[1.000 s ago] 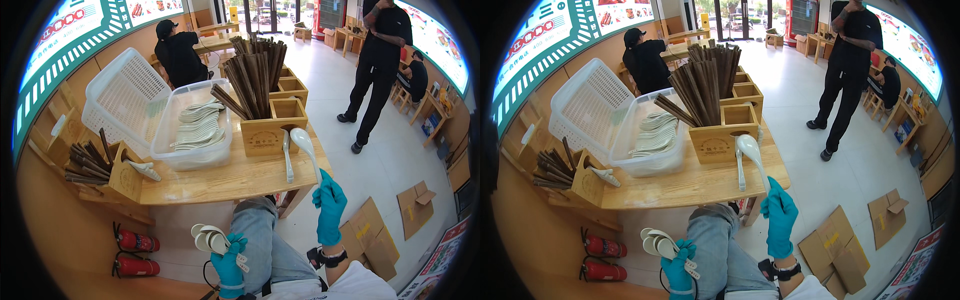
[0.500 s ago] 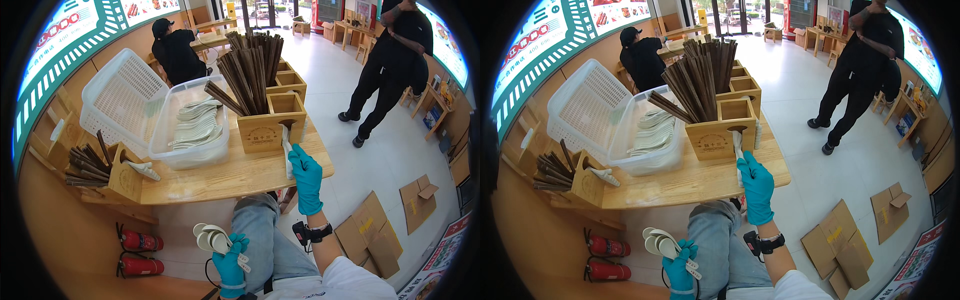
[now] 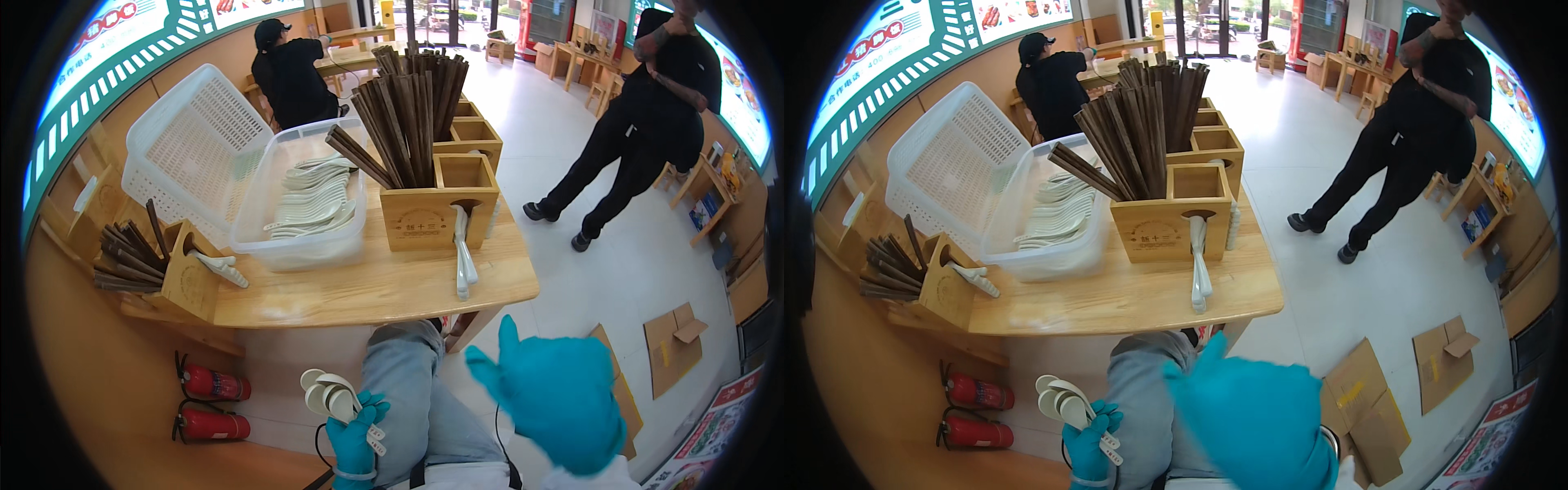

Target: The person sorts spoons and chopsticks from plastic bins and places them into wooden holders on a restaurant table.

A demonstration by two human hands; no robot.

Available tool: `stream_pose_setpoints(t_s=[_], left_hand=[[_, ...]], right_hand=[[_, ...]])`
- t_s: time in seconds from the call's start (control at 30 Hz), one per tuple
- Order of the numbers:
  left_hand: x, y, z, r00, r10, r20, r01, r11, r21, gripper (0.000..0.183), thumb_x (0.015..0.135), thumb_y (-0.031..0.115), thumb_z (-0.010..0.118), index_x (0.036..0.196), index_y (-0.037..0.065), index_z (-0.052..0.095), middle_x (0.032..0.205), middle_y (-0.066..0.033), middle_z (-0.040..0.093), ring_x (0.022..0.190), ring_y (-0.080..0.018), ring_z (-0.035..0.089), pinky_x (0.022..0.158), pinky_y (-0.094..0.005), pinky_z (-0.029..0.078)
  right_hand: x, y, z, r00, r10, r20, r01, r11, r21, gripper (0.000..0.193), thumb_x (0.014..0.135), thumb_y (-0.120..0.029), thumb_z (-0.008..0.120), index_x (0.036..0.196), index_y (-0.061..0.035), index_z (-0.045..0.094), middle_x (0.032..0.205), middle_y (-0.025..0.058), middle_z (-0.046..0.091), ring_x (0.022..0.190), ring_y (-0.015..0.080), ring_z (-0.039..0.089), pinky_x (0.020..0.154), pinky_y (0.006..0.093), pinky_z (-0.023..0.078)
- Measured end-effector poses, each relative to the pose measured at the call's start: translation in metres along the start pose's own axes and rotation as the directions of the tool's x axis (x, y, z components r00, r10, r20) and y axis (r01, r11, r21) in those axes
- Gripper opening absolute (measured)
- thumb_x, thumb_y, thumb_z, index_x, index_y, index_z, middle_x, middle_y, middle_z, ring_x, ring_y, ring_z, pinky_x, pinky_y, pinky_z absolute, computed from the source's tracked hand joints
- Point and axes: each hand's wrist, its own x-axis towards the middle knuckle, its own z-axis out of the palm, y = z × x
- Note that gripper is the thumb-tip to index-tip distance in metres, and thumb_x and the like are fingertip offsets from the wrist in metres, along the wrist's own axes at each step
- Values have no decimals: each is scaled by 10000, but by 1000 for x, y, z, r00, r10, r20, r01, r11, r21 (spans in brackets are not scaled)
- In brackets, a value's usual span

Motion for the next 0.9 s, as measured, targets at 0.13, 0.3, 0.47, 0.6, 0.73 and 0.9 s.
stream_pose_setpoints(t_s=[0.13,0.3,0.47,0.6,0.73,0.9], left_hand=[[0,7,5,995,-95,16,92,988,126,255,854,-19,627,1101,-71,600,971,-169,673,860,-254,684,768,-359,584],[6,-53,-45,1000,-23,-17,22,997,-73,265,869,15,628,1119,-63,594,964,-138,674,865,-216,667,762,-328,564],[7,-61,-49,999,-6,39,9,997,-76,274,873,25,628,1129,-64,590,977,-140,673,871,-215,666,771,-328,560],[3,-60,-56,999,-14,35,18,993,-117,281,876,32,628,1137,-64,587,986,-142,673,877,-214,665,778,-328,557],[3,-67,-56,999,10,33,-5,991,-132,289,880,40,628,1145,-65,583,996,-143,672,882,-213,664,785,-328,554],[9,-6,-19,988,-80,134,77,997,30,312,899,55,614,1180,-72,566,1087,-181,657,942,-233,667,853,-346,548]], right_hand=[[4,-30,-53,968,-248,-41,250,966,61,234,832,-261,680,958,-64,691,683,90,603,589,242,587,514,350,446],[19,-79,-73,857,-512,-64,514,858,22,187,772,-219,721,879,-67,698,717,90,618,640,250,610,533,353,463],[21,-95,-70,823,-560,-94,559,828,-41,209,795,-237,710,912,-64,694,708,89,615,628,251,606,532,357,461],[29,-112,-60,810,-581,-81,575,813,-85,227,813,-251,700,938,-63,691,701,88,613,619,252,603,531,360,460],[26,-116,-62,781,-617,-101,609,787,-97,245,832,-266,691,965,-61,688,693,88,611,609,253,600,530,363,458],[21,-103,-48,802,-570,-177,550,821,-152,267,854,-284,679,998,-59,684,684,87,608,598,254,596,529,366,457]])
